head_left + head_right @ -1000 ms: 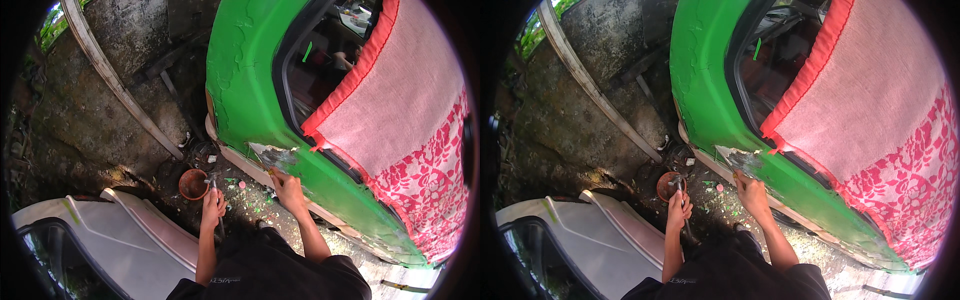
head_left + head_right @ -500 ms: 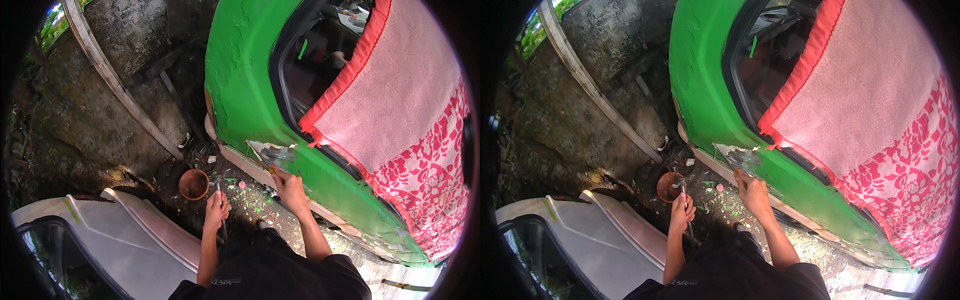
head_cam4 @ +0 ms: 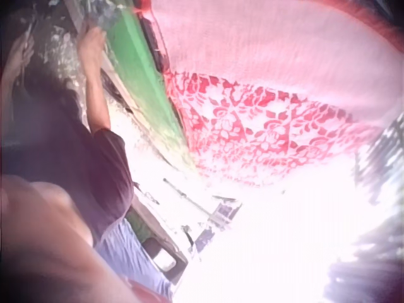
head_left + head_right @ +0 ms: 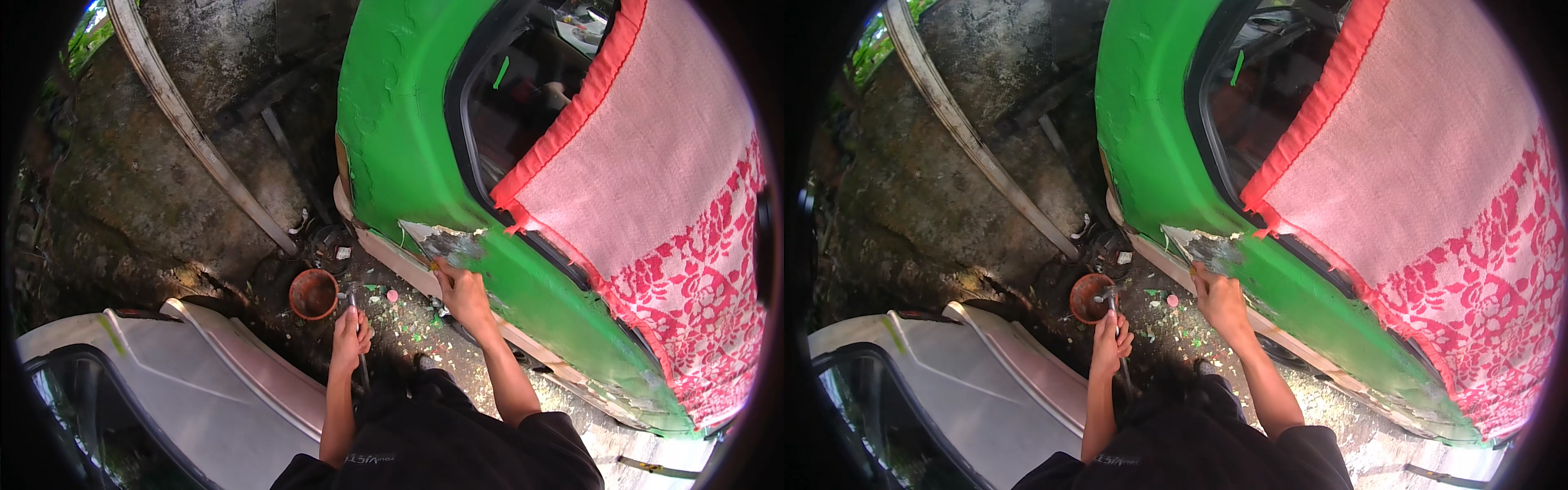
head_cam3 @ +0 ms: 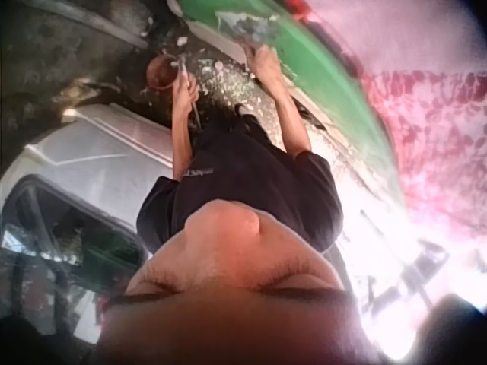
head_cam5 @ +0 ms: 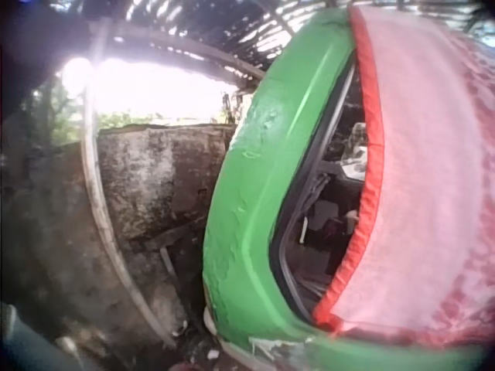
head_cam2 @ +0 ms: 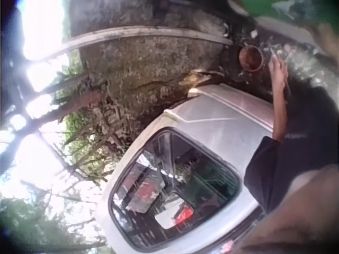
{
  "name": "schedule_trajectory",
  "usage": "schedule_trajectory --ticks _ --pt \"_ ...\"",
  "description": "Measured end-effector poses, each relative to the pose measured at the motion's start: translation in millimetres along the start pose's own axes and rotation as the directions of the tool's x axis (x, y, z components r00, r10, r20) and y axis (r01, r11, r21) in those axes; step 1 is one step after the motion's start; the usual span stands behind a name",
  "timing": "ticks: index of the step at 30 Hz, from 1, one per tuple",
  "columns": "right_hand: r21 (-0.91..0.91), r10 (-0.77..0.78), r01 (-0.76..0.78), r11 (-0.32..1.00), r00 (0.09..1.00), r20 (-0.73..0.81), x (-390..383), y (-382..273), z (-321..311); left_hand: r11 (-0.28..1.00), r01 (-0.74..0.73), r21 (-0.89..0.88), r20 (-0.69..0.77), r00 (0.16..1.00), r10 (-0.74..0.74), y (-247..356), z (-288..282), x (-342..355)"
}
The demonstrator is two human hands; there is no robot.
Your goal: The person applies a substance from a spray can to a damaged area on a green car door, then uses a screwdriver to scrape and smooth the surface. The person works on the same localized area throughout the clip.
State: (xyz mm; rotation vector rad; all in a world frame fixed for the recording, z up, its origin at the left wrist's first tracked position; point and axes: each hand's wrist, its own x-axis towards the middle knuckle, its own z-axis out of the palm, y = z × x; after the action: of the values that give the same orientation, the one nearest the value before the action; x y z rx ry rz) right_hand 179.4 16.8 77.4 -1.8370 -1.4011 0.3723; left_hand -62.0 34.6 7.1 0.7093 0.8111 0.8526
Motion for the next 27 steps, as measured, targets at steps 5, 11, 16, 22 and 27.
schedule_trajectory --ticks 5,11,16,22,27 --pt "-0.016 0.067 -0.066 0.998 0.994 0.090 6.3 -18.3 -5.3 1.000 -0.003 0.004 -0.003 1.000 0.003 3.1 0.5 -4.5" --pt "-0.127 0.111 -0.090 0.988 0.980 0.164 26.3 26.2 58.9 0.999 -0.018 0.030 -0.009 1.000 0.019 6.2 -4.4 -10.6" --pt "0.061 0.126 -0.131 0.989 0.988 0.084 0.9 0.4 -1.0 0.999 -0.008 0.041 -0.046 0.999 0.009 12.3 -15.5 -12.2" --pt "0.030 0.197 -0.201 0.979 0.976 0.094 -1.9 -22.1 -19.8 1.000 -0.014 0.012 -0.039 0.999 0.014 15.9 -14.9 1.3" --pt "0.026 0.086 -0.088 0.996 0.993 0.081 13.4 4.8 19.3 1.000 0.005 0.022 -0.002 1.000 -0.005 14.3 -10.5 9.6"
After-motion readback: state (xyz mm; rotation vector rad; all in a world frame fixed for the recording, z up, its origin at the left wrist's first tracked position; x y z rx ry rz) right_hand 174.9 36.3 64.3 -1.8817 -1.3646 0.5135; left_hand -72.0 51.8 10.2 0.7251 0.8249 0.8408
